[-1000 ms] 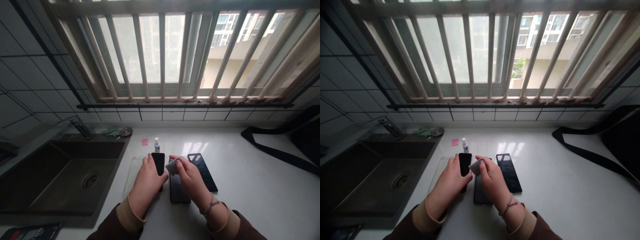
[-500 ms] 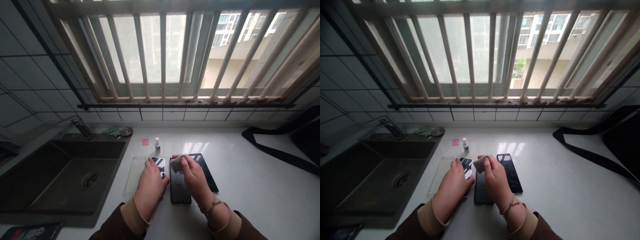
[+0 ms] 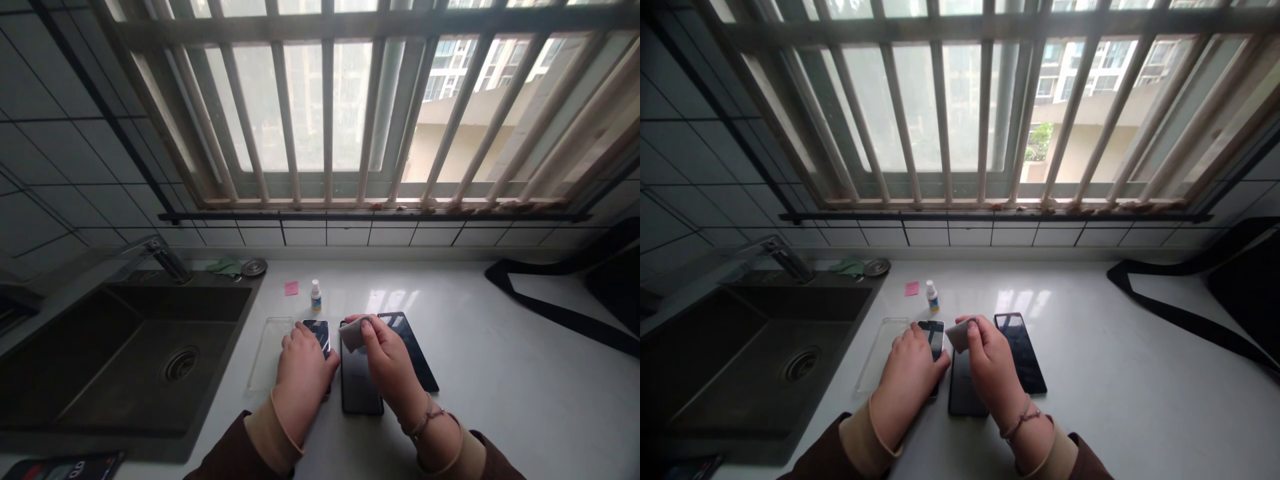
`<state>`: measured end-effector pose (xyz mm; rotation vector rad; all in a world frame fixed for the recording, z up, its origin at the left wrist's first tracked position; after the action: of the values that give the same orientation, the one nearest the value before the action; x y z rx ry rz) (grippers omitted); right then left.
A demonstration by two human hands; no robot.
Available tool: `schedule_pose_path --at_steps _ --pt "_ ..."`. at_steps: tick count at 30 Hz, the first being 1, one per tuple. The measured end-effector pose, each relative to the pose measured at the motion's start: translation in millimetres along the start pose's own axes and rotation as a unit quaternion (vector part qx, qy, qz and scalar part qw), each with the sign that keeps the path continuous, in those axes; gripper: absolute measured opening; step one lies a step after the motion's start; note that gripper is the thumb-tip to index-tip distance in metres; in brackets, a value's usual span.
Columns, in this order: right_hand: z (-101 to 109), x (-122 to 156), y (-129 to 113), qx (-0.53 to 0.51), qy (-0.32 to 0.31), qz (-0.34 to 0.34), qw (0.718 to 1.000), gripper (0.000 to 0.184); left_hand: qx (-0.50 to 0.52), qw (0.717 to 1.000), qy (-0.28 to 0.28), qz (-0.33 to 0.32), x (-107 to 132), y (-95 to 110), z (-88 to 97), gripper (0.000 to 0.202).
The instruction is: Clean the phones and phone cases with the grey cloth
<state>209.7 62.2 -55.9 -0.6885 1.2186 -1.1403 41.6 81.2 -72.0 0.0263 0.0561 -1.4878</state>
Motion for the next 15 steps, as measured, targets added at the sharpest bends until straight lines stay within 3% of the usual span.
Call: schedule_pose_path --at_steps 7,15 --pt "0.7 -0.5 -3.3 0.007 -0.003 0.008 1.000 0.044 0.020 0.999 0.020 0.022 0.1 -1.9 2.4 0.053" --pt "1.9 -0.5 -3.3 0.009 -0.001 0.012 1.000 0.044 0.000 1.000 0.024 0.008 0.4 4.0 0.8 0.050"
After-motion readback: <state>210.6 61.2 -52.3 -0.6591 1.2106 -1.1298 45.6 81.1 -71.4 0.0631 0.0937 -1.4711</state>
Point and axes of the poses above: each hand's wrist, its own x-axis away from the middle knuckle, its own z-axis out of the back of the hand, y = z × x, the point moved 10 cm from there along -x, towards the middle knuckle, and after that the axes turned 9 degrees about z, right-handed, at the moved point
